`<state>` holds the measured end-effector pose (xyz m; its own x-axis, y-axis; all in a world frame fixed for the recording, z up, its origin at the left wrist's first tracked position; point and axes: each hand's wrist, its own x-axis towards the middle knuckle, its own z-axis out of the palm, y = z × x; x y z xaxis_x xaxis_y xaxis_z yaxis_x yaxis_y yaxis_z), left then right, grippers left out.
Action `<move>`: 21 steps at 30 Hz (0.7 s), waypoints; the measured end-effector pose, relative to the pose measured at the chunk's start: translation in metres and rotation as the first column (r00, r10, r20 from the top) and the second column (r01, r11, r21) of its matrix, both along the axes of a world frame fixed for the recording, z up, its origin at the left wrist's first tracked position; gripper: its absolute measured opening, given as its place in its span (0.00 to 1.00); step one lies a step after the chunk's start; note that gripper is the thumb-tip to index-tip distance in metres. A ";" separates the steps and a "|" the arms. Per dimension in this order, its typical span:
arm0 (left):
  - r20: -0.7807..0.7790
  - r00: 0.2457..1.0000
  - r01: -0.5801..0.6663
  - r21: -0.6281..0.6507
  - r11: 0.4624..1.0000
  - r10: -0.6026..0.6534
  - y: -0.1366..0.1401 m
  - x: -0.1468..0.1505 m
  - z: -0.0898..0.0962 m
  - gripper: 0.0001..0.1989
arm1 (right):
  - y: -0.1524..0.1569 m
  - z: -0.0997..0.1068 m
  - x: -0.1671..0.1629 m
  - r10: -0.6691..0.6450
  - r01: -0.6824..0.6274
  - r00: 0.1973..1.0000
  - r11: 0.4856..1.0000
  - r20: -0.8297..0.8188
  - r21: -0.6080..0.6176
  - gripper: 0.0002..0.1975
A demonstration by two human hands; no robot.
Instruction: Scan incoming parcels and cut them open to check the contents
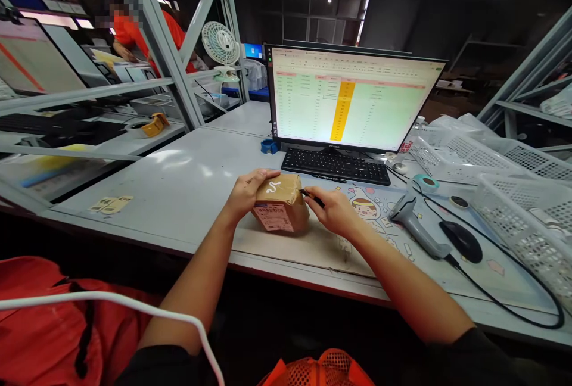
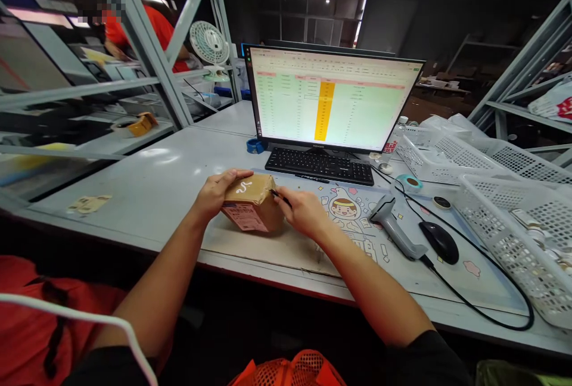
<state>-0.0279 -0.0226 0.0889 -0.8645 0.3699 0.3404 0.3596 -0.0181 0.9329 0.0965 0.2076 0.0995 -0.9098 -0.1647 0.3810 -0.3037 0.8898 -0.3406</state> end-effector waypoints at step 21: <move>0.212 0.977 0.010 0.107 0.994 -0.033 -0.006 -0.036 -0.009 0.34 | -0.014 -0.027 0.018 -0.199 0.148 0.962 0.956 0.187 0.253 0.23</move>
<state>-0.0637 -0.0286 0.0795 -0.9136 0.3613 0.1867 0.1509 -0.1250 0.9806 0.1141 0.1939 0.0725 -0.9870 -0.0587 0.1496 -0.0821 0.9845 -0.1551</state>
